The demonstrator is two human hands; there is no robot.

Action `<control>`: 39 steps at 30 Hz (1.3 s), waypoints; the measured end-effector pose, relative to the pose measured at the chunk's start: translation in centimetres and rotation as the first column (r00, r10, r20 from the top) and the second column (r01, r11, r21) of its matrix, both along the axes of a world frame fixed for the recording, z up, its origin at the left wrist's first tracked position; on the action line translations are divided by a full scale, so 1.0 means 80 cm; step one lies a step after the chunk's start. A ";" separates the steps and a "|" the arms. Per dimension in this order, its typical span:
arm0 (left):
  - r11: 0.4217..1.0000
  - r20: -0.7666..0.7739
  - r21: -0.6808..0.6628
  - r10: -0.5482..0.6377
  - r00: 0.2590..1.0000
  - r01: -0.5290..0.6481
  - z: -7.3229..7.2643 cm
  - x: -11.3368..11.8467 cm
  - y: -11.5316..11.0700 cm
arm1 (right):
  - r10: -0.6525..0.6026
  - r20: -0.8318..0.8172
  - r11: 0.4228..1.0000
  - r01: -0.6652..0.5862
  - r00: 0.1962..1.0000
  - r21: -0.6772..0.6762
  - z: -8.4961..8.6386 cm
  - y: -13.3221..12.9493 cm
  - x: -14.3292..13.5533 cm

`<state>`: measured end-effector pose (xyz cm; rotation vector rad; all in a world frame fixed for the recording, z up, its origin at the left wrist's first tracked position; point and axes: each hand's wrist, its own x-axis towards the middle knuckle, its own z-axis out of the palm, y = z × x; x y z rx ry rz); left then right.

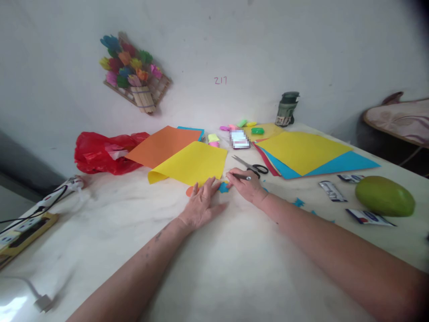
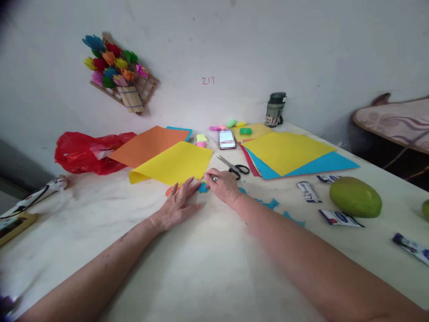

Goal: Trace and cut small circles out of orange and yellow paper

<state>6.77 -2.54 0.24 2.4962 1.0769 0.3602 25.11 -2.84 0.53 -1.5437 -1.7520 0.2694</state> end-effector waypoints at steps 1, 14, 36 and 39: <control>1.000 0.009 -0.031 0.005 1.000 -0.004 0.001 0.000 0.001 | -0.002 -0.003 1.000 0.002 1.000 -0.005 0.000 0.000 0.000; 0.976 0.100 0.213 0.021 0.995 -0.042 -0.008 -0.003 0.001 | -0.004 -0.012 1.000 0.004 1.000 -0.022 0.002 -0.002 -0.002; 0.861 -0.056 0.509 0.023 0.998 0.009 0.001 0.015 -0.021 | 0.004 -0.016 1.000 -0.005 1.000 -0.029 0.003 -0.001 -0.001; 0.860 -0.083 0.510 0.010 0.996 0.034 -0.001 0.016 -0.021 | -0.004 -0.019 0.999 0.003 1.000 -0.031 0.004 -0.002 -0.002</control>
